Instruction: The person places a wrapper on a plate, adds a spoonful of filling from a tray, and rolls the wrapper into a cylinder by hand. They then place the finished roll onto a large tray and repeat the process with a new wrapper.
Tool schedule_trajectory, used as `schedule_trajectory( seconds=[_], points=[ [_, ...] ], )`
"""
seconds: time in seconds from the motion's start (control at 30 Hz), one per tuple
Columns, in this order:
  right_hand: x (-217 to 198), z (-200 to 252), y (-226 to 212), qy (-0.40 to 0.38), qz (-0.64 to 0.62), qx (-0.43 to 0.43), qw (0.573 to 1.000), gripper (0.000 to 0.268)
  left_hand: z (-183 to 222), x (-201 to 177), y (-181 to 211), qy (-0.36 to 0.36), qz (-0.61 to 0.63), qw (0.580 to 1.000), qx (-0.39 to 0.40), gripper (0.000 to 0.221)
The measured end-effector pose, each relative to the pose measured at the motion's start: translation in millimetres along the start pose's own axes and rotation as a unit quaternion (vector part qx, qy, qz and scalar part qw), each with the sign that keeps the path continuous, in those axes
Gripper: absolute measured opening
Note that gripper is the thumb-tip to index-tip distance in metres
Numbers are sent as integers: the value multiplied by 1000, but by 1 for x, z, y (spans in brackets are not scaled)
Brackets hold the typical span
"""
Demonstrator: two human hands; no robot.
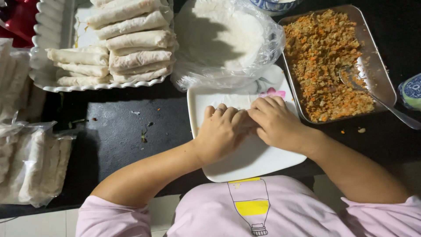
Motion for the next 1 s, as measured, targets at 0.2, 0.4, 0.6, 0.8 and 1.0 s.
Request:
schedule_trajectory(
  seconds=[0.2, 0.4, 0.6, 0.8, 1.0],
  points=[
    [-2, -3, 3, 1, -78, 36, 996, 41, -3, 7, 1, -22, -3, 999, -46, 44],
    [1, -3, 12, -21, -111, 30, 993, 42, -9, 5, 1, -43, 9, 996, -76, 47],
    [3, -3, 18, -53, -131, 45, 989, 37, -14, 6, -3, -82, -3, 993, -84, 53],
    [2, -6, 16, -88, -140, 60, 985, 39, -15, 7, -8, -119, 9, 989, -83, 55],
    [0, -2, 15, -65, -133, 52, 988, 48, -11, 4, -13, -129, 40, 988, -70, 57]
  ],
)
Point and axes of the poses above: each hand's wrist, its own z-axis away from the middle knuckle, its own x-axis out of the palm, y = z × x, the point moved 2 cm from there along -z, towards the middle knuckle
